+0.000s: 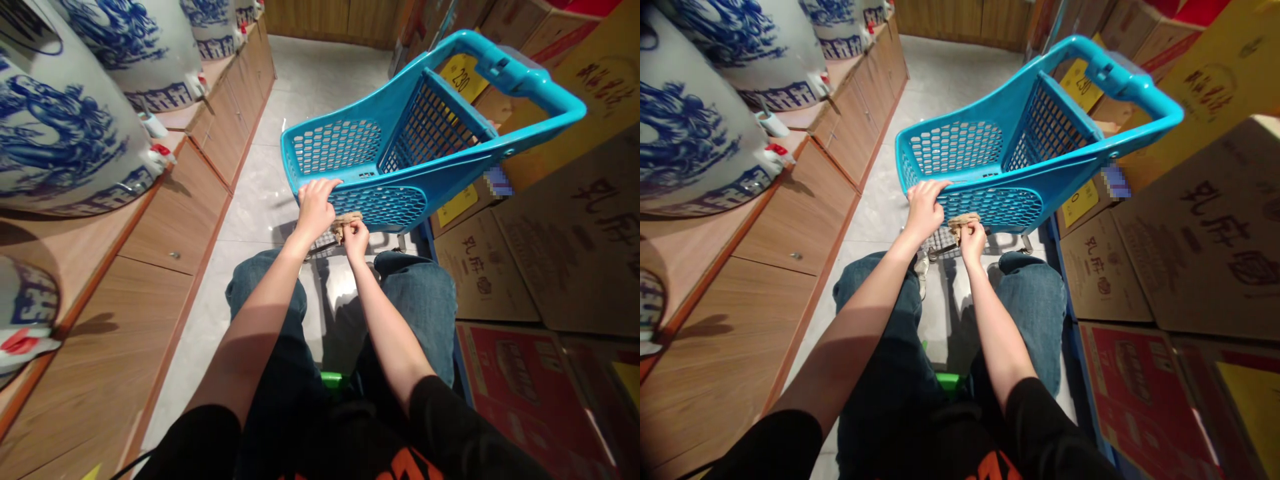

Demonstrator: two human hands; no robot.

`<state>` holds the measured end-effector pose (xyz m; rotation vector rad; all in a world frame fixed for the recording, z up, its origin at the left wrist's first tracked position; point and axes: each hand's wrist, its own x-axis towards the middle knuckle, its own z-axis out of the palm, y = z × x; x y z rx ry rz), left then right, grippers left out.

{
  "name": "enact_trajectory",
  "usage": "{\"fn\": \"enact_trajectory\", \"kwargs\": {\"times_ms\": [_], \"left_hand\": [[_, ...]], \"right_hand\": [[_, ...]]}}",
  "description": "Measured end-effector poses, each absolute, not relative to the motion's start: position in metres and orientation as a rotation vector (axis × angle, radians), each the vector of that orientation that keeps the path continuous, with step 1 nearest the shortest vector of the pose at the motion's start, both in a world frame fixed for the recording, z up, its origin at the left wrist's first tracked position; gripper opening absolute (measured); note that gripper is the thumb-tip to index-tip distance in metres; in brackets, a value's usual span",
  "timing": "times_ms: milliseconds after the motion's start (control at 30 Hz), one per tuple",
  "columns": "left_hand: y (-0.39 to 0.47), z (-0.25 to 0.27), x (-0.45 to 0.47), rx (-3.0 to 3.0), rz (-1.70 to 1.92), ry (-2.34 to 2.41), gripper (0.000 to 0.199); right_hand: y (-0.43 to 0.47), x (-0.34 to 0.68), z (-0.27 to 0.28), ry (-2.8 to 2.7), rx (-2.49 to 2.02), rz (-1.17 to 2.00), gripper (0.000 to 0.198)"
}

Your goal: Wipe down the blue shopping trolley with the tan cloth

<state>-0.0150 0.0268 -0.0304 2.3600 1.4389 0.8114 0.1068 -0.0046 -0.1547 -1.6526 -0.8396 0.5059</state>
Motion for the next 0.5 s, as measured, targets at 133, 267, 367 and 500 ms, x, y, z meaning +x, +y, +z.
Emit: {"fn": "enact_trajectory", "kwargs": {"times_ms": [133,267,367,500], "left_hand": [[0.024,-0.029,-0.013,2.355,0.802,1.451,0.070],[0.024,-0.028,-0.011,2.338,0.816,1.455,0.057],[0.027,-0.028,-0.012,2.332,0.830,1.446,0.051],[0.030,-0.028,-0.013,2.328,0.835,1.430,0.058]], "right_hand": [[-0.006,0.104,-0.137,-0.879,-1.496,0.375,0.013],[-0.003,0.107,-0.118,-0.999,-1.326,0.236,0.013],[0.000,0.105,-0.129,-0.932,-1.362,0.294,0.009],[-0.001,0.098,-0.150,-0.795,-1.563,0.449,0.017]]}}
